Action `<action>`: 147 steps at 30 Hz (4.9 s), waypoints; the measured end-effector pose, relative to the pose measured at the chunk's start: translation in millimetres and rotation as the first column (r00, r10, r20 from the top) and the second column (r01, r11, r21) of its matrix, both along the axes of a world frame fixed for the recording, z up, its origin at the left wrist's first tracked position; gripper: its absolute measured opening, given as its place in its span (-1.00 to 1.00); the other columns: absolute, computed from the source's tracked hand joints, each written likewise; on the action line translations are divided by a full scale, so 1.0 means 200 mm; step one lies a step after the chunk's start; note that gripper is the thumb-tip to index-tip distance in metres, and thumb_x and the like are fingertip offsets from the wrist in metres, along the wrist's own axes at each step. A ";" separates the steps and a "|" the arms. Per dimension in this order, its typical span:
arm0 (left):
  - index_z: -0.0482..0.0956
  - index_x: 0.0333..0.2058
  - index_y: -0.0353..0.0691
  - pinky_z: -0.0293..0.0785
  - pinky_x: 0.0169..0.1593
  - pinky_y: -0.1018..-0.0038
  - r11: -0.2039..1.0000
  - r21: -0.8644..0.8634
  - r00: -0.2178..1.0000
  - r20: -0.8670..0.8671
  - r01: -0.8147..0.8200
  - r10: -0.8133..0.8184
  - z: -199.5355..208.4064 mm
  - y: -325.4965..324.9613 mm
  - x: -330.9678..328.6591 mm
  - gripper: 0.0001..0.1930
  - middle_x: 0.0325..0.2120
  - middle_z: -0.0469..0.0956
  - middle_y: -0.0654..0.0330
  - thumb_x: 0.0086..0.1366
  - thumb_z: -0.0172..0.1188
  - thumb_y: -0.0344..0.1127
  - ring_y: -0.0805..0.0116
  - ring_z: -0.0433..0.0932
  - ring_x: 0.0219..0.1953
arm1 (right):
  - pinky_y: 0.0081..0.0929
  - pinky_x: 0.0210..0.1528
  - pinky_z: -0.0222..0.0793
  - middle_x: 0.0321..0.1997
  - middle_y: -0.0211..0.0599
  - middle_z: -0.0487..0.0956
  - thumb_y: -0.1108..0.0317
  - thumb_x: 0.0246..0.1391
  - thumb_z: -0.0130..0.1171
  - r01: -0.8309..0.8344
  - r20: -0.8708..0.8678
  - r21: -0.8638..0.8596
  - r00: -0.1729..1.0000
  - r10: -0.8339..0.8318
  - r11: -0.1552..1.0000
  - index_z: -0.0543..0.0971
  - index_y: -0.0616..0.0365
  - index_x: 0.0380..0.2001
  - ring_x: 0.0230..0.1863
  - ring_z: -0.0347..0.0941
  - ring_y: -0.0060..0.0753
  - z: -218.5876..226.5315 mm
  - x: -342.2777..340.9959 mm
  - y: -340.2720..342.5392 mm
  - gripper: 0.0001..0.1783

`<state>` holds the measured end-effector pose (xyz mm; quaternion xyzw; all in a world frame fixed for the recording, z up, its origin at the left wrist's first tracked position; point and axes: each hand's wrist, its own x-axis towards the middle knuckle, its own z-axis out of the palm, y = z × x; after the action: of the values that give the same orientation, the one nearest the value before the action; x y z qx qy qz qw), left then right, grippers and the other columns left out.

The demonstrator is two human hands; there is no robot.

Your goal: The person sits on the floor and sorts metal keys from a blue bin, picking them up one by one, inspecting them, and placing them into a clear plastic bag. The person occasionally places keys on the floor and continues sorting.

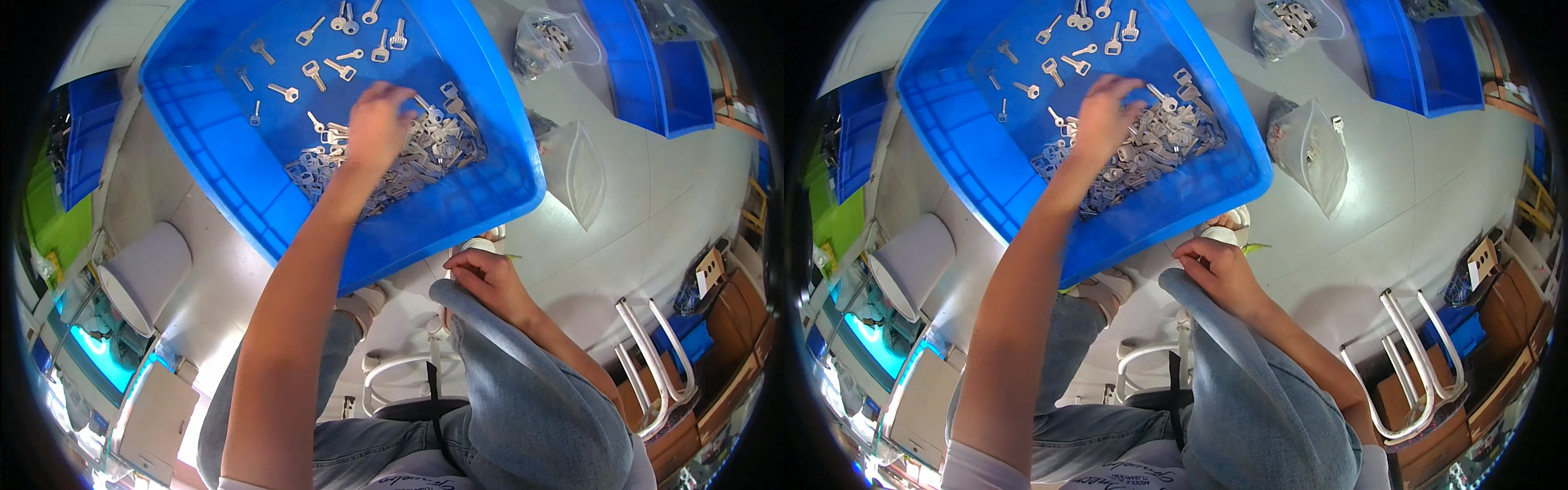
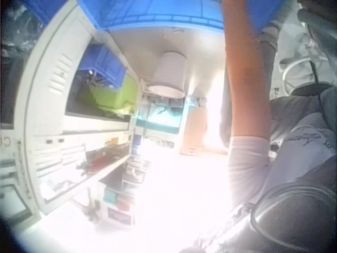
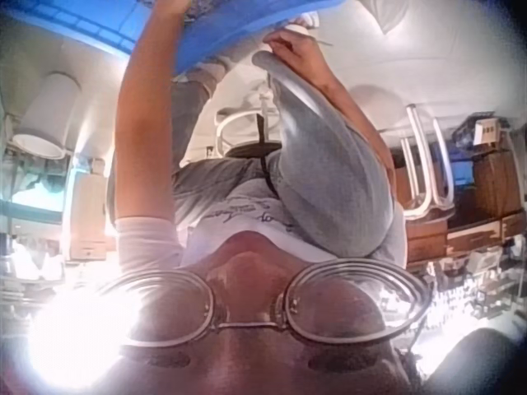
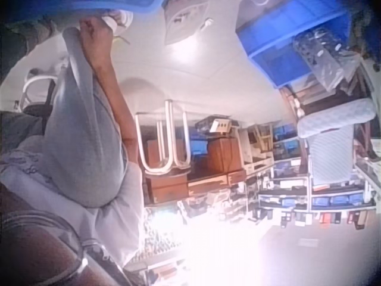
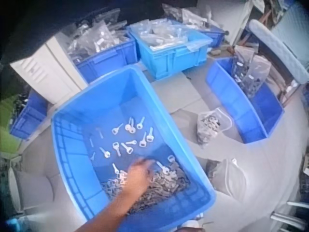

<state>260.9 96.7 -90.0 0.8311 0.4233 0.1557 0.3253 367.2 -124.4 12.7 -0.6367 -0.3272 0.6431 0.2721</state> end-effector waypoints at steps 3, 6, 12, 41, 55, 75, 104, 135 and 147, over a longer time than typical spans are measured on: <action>0.53 -0.24 -0.05 0.25 -0.07 0.32 0.966 0.094 0.935 -0.289 0.241 -0.205 -0.02 -0.06 0.12 -0.67 -0.24 0.41 0.21 -0.07 0.17 -0.46 0.24 0.36 -0.13 | -0.54 -0.39 0.31 -0.45 -0.24 0.51 0.45 0.00 0.02 -0.015 -0.006 -0.042 1.000 0.015 0.999 0.50 0.24 -0.33 -0.47 0.42 -0.47 0.00 0.01 0.00 -0.85; 0.54 -0.28 -0.04 0.17 -0.05 0.37 0.948 0.154 0.887 -0.420 0.279 -0.193 -0.03 -0.06 0.17 -0.69 -0.25 0.38 0.23 -0.09 0.16 -0.43 0.30 0.32 -0.10 | -0.54 -0.39 0.32 -0.45 -0.23 0.51 0.45 0.01 0.02 -0.015 0.001 -0.007 1.000 0.015 1.000 0.49 0.25 -0.33 -0.48 0.42 -0.47 0.01 0.02 0.00 -0.85; 0.49 -0.36 -0.14 0.25 -0.16 0.32 0.958 -0.069 0.856 -0.436 0.277 -0.279 0.03 -0.04 0.12 -0.83 -0.42 0.47 0.20 0.00 0.12 -0.42 0.24 0.44 -0.26 | -0.56 -0.38 0.32 -0.45 -0.26 0.51 0.45 0.00 0.02 -0.008 0.013 -0.007 1.000 0.008 1.000 0.51 0.24 -0.34 -0.47 0.42 -0.49 -0.01 0.02 -0.01 -0.85; 0.19 -0.13 -0.33 0.53 -0.31 0.41 0.056 -0.957 0.030 0.049 -0.284 0.998 0.09 0.53 -0.29 -0.81 -0.30 0.47 -0.05 0.28 -0.21 -0.50 0.29 0.50 -0.38 | -0.58 -0.35 0.33 -0.47 -0.26 0.53 0.49 -0.02 0.03 0.077 -0.038 -0.163 0.996 -0.084 0.984 0.50 0.32 -0.36 -0.44 0.43 -0.51 -0.07 0.00 -0.05 -0.85; 0.17 -0.07 -0.17 0.50 -0.45 0.39 -0.026 -0.941 -0.207 0.047 -0.336 0.977 -0.03 0.65 -0.46 -0.74 -0.51 0.46 0.06 0.27 -0.13 -0.45 0.32 0.44 -0.57 | -0.58 -0.35 0.33 -0.46 -0.25 0.54 0.48 -0.01 0.02 0.041 -0.010 -0.197 0.999 -0.044 0.980 0.50 0.30 -0.35 -0.44 0.43 -0.52 -0.05 0.01 -0.01 -0.85; 0.39 -0.13 -0.23 0.34 -0.40 0.66 0.591 -0.781 0.834 0.179 -0.203 0.522 1.16 0.07 -0.87 -0.68 -0.51 0.40 0.31 0.23 -0.04 -0.16 0.58 0.35 -0.53 | -0.67 -0.39 0.28 -0.44 -0.39 0.49 0.43 -0.01 0.08 -0.560 0.069 -0.055 0.824 0.562 0.827 0.51 0.22 -0.33 -0.45 0.35 -0.66 0.60 0.17 0.51 -0.85; 0.37 -0.30 -0.22 0.20 -0.50 0.60 0.094 -0.993 0.147 0.082 -0.073 0.986 0.60 -0.40 -1.16 -0.80 -0.60 0.35 0.32 0.25 -0.10 -0.21 0.55 0.27 -0.61 | -0.27 -0.37 0.37 -0.44 -0.26 0.46 0.44 -0.36 0.19 -0.502 0.860 0.216 0.503 0.080 0.837 0.45 0.09 -0.58 -0.37 0.42 -0.17 -0.52 -0.46 0.97 -0.85; 0.39 -0.29 -0.19 0.24 -0.47 0.61 0.178 -0.975 0.230 0.144 -0.135 0.962 0.57 -0.38 -1.17 -0.79 -0.60 0.36 0.36 0.28 -0.12 -0.20 0.59 0.30 -0.60 | -0.51 -0.29 0.46 -0.35 -0.19 0.48 0.41 0.01 0.10 0.577 -0.196 -0.215 0.764 -0.614 0.788 0.41 0.29 -0.27 -0.35 0.47 -0.40 -0.31 -0.58 0.96 -0.78; 0.39 -0.30 -0.18 0.25 -0.45 0.62 0.161 -0.979 0.226 0.130 -0.126 0.965 0.57 -0.37 -1.18 -0.80 -0.60 0.37 0.37 0.29 -0.12 -0.20 0.60 0.30 -0.60 | -0.53 -0.53 0.48 -0.35 -0.03 0.51 0.53 0.04 -0.05 0.686 -0.109 -0.157 0.703 -0.702 0.711 0.32 0.31 -0.26 -0.48 0.52 -0.29 -0.48 -0.59 1.32 -0.83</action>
<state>25.3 21.8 24.0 0.1074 0.5586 0.4042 0.7163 248.8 140.1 -83.2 -0.6722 -0.0063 0.5584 0.4862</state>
